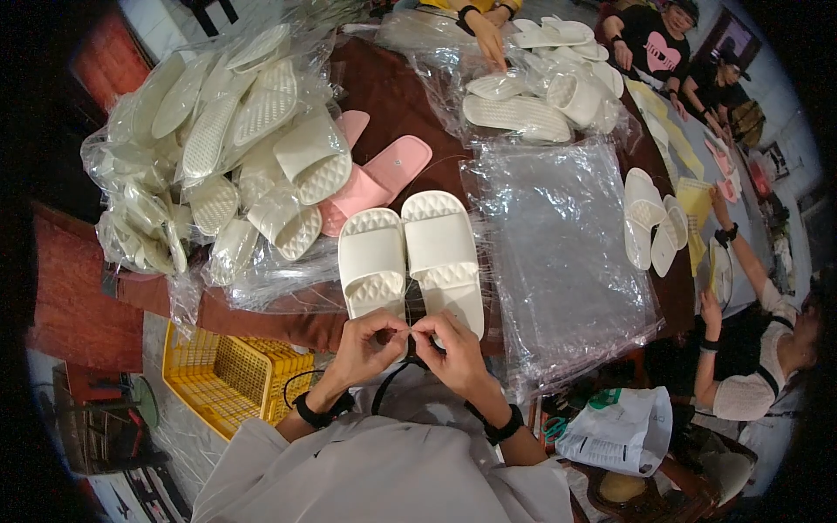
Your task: Inspecting white sandals, pairing them, and stringing them together for packaging.
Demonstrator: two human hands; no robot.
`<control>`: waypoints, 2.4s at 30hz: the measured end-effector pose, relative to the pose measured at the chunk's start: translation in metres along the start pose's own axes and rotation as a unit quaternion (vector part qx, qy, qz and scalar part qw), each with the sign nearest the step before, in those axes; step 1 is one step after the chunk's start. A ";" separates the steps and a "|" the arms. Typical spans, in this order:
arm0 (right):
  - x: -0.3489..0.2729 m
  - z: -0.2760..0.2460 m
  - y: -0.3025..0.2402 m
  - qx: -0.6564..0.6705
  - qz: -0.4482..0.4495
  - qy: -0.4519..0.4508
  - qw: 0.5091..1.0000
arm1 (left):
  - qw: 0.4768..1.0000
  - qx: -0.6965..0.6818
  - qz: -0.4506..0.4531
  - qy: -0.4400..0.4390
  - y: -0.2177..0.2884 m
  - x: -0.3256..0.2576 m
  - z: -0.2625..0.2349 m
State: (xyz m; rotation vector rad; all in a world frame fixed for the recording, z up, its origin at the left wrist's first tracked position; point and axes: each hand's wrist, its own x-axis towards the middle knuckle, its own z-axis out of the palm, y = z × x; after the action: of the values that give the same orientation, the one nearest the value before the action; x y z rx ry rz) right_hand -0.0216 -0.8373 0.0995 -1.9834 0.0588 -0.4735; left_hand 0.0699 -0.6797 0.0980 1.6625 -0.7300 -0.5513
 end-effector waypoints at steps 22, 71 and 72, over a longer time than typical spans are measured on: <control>0.000 0.008 0.002 -0.037 -0.040 0.055 0.997 | 0.999 -0.031 -0.025 0.015 0.001 -0.003 0.007; 0.013 -0.007 0.018 0.250 0.235 -0.148 0.928 | 0.999 -0.007 -0.012 -0.029 -0.004 0.001 0.000; 0.017 -0.008 0.014 0.229 0.251 -0.137 0.930 | 0.999 -0.030 -0.006 -0.043 -0.001 0.001 0.001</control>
State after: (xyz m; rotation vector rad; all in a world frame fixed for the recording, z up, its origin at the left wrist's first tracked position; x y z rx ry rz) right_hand -0.0065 -0.8551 0.0953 -1.4793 0.2502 0.1222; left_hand 0.0696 -0.6810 0.0971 1.5958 -0.7580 -0.6511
